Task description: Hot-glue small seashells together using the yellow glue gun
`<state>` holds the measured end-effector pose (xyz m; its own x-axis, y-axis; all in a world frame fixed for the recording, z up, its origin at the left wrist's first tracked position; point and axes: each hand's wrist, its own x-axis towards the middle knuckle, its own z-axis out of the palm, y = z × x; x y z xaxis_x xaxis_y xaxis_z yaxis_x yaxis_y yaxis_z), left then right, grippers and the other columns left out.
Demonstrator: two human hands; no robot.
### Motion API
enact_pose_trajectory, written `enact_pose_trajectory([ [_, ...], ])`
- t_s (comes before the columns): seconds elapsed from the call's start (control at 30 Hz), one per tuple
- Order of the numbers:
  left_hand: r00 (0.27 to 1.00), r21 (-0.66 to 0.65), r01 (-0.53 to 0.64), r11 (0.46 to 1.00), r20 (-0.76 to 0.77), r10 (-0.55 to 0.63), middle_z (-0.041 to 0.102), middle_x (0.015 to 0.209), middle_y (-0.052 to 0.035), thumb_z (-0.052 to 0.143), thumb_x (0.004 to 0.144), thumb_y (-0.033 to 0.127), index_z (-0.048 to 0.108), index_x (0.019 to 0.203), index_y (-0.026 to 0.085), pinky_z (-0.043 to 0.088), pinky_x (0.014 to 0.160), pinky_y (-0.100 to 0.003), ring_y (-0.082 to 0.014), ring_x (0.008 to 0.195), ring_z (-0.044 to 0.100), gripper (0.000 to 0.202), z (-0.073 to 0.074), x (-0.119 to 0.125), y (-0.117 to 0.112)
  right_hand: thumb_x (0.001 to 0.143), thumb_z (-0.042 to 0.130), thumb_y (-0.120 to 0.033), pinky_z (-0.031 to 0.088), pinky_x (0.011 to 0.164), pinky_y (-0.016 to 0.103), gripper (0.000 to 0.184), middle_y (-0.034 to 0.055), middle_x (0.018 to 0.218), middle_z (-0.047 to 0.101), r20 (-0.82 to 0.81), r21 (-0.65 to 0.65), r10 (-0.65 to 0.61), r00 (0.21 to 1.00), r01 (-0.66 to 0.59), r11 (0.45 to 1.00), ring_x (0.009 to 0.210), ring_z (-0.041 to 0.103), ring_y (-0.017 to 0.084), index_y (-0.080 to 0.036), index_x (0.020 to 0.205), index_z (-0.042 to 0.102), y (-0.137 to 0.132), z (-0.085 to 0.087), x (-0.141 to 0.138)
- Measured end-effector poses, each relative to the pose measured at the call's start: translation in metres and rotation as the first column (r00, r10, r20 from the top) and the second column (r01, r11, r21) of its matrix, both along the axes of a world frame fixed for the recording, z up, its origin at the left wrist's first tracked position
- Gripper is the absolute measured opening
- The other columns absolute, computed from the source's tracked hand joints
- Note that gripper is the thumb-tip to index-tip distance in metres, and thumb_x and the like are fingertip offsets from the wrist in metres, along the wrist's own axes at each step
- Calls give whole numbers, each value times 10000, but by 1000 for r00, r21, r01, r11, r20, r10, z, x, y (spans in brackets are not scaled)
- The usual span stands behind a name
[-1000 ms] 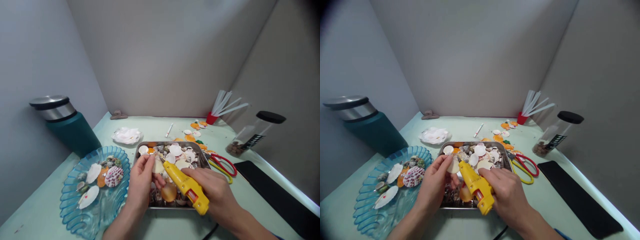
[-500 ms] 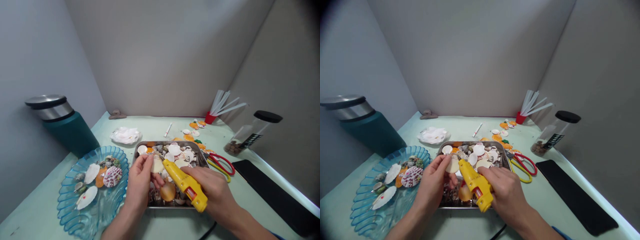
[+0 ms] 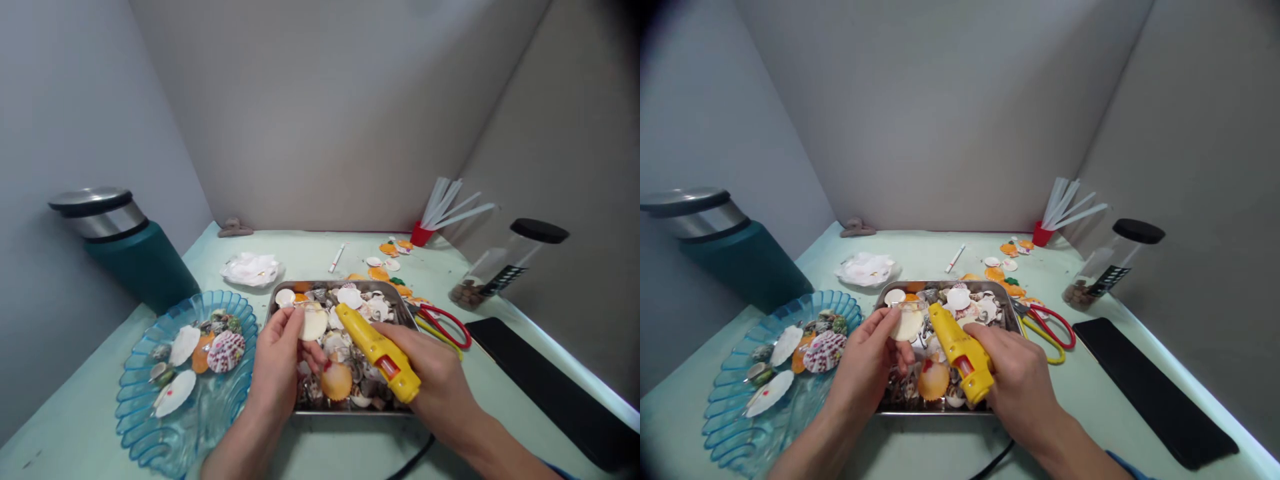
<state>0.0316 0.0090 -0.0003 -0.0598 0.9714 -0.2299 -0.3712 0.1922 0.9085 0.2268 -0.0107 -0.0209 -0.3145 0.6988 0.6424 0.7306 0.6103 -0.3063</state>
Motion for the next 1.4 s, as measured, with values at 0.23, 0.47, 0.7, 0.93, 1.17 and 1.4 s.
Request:
enact_pose_trajectory([
  [0.23,1000,34,3,999,-19,-3,561,386,32,585,781,423,492,832,177,355,339,-153,-88,298,463,268,-2,-1,0,817,497,-140,527,646,328,247,110,925,726,2,-3,-3,1000,3,1000,780,689,231,-137,1041,602,0,2,-1],
  [0.47,998,61,9,998,-61,-5,555,412,57,561,811,409,479,831,186,395,356,-165,-105,333,524,238,-2,1,-1,808,506,-160,525,621,323,226,103,895,731,6,-26,-22,1000,22,999,745,695,230,-137,1000,622,-1,3,-2],
  [0.7,993,85,-66,994,-91,73,577,495,67,581,797,394,483,830,190,407,357,-163,-100,364,562,229,0,2,-3,794,497,-148,515,632,308,250,110,924,728,9,-51,-67,998,67,996,767,691,229,-146,1009,625,-2,3,-3],
  [0.93,991,103,-36,994,-128,49,569,469,67,585,791,406,479,821,195,426,366,-168,-122,392,597,239,0,3,-3,804,491,-148,509,643,302,253,94,929,727,-3,-84,-74,997,74,994,773,687,218,-155,1021,621,0,1,-4],
  [1.17,987,92,-14,996,-158,28,578,442,49,593,772,433,486,810,187,429,374,-168,-130,386,598,271,0,3,-4,795,500,-159,511,621,308,238,96,911,731,24,-95,-60,998,62,993,743,689,225,-151,990,635,0,4,-5],
  [1.4,986,92,-18,996,-162,32,579,444,53,585,783,432,488,814,188,419,370,-163,-106,354,556,264,1,3,-5,815,489,-184,522,628,305,229,97,912,735,35,-78,-72,997,75,994,744,694,225,-161,990,635,-1,3,-4],
])
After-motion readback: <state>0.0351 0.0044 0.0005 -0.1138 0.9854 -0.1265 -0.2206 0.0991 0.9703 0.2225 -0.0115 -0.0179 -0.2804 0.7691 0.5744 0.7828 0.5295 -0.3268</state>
